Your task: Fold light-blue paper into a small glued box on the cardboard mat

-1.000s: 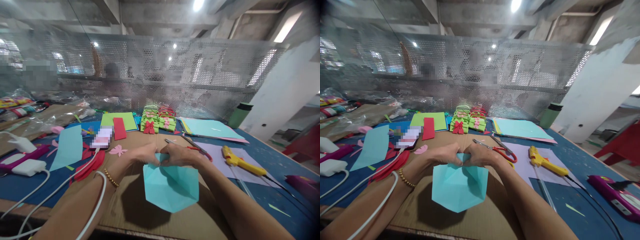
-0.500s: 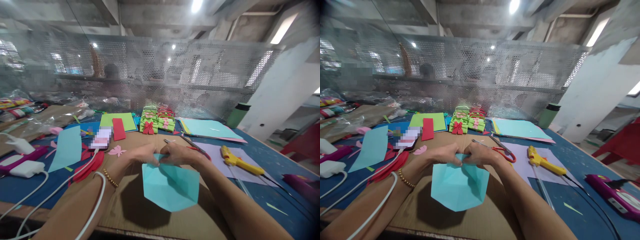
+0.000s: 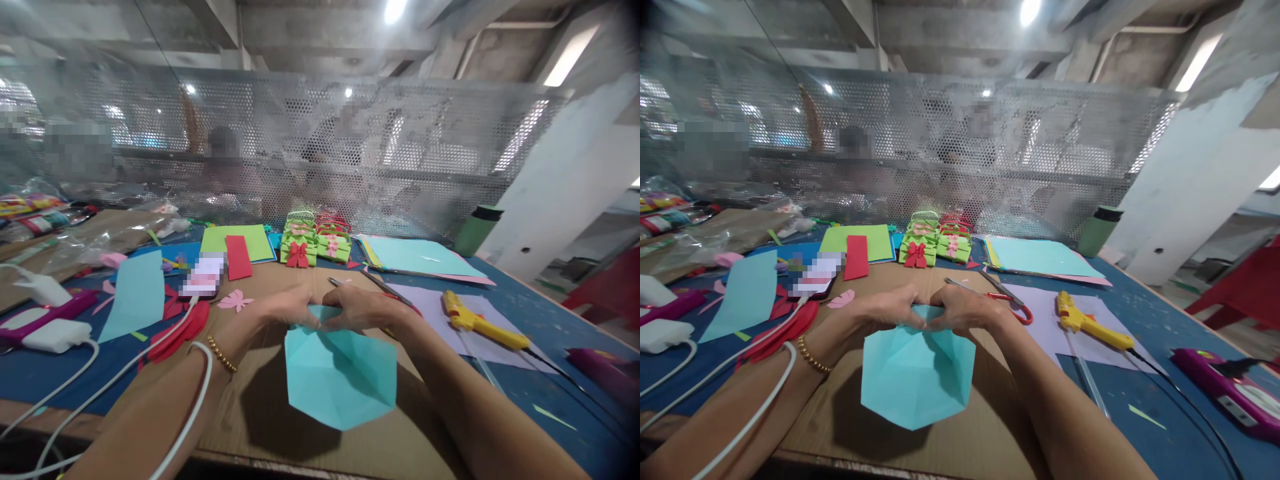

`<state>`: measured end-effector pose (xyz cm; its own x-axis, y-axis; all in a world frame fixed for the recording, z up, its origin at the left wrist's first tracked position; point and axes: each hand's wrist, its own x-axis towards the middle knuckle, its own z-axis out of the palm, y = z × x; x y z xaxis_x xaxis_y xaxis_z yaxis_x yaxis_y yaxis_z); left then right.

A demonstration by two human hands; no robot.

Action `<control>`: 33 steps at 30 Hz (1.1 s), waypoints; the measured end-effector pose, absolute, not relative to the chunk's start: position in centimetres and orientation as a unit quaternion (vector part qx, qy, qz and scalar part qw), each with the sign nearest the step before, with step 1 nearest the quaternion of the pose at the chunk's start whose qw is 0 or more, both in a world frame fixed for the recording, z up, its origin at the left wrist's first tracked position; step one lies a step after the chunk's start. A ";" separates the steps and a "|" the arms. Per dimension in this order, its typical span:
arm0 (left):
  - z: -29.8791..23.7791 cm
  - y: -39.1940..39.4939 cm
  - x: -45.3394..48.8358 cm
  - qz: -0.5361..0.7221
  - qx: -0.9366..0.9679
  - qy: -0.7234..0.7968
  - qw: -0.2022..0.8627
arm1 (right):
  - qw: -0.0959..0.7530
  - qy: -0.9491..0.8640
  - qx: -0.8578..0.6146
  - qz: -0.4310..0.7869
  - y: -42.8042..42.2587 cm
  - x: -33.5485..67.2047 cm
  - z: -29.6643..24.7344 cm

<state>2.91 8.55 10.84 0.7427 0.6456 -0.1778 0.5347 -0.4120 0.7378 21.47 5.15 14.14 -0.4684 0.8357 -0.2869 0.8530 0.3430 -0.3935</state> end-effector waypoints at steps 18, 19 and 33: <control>11.4 8.2 2.8 0.054 0.835 0.392 0.382 | -0.016 0.812 0.528 -0.248 5.6 21.4 12.6; 11.5 8.1 2.7 0.054 0.835 0.387 0.387 | -0.022 0.815 0.521 -0.251 5.6 21.4 12.5; 12.4 7.9 1.7 0.066 0.777 0.449 0.437 | -0.051 0.833 0.504 -0.223 5.3 21.6 13.2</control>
<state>1.71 7.90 12.41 0.5889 0.7543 -0.2901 0.6395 -0.2154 0.7380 21.58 5.30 13.22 -0.4876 0.8619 -0.1394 0.8165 0.3936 -0.4224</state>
